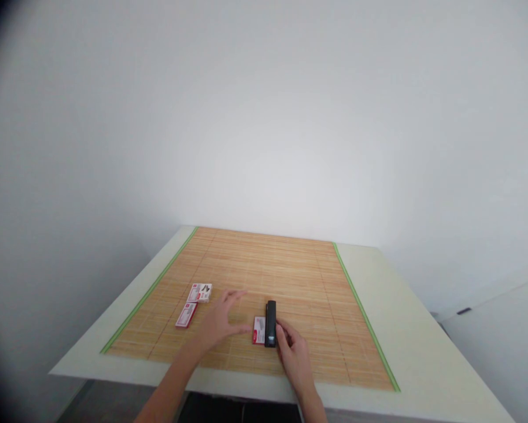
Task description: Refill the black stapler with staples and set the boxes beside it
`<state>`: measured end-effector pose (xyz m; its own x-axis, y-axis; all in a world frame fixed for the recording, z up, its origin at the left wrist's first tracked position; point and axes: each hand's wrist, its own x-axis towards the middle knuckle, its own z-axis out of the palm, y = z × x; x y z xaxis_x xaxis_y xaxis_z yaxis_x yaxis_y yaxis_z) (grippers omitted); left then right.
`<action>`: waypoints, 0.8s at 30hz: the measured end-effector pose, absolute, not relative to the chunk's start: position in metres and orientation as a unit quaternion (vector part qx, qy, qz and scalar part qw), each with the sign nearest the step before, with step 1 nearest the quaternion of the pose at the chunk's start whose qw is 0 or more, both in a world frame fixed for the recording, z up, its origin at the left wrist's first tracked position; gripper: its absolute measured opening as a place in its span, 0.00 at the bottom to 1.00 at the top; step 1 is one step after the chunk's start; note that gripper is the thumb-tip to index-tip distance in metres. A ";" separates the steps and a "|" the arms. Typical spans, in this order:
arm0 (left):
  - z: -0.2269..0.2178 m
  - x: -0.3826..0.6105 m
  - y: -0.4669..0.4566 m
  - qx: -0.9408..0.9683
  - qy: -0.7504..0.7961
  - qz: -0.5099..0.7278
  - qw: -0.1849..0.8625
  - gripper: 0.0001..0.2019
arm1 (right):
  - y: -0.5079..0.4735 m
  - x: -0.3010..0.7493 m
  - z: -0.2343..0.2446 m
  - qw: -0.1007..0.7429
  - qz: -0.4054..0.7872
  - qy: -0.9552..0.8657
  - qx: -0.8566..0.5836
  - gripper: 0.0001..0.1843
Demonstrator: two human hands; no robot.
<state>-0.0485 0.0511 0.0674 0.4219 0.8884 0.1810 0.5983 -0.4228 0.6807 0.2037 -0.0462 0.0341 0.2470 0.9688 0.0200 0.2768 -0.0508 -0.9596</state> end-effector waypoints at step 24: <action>0.080 -0.114 0.088 0.670 0.623 0.330 0.232 0.31 | -0.048 0.199 0.041 0.470 0.332 -0.506 -0.643 0.37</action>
<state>-0.1141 0.0880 0.0802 0.0059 0.9881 0.1540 0.6815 -0.1167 0.7224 0.1995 -0.0481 0.0414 0.2685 0.9621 0.0488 0.3382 -0.0467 -0.9399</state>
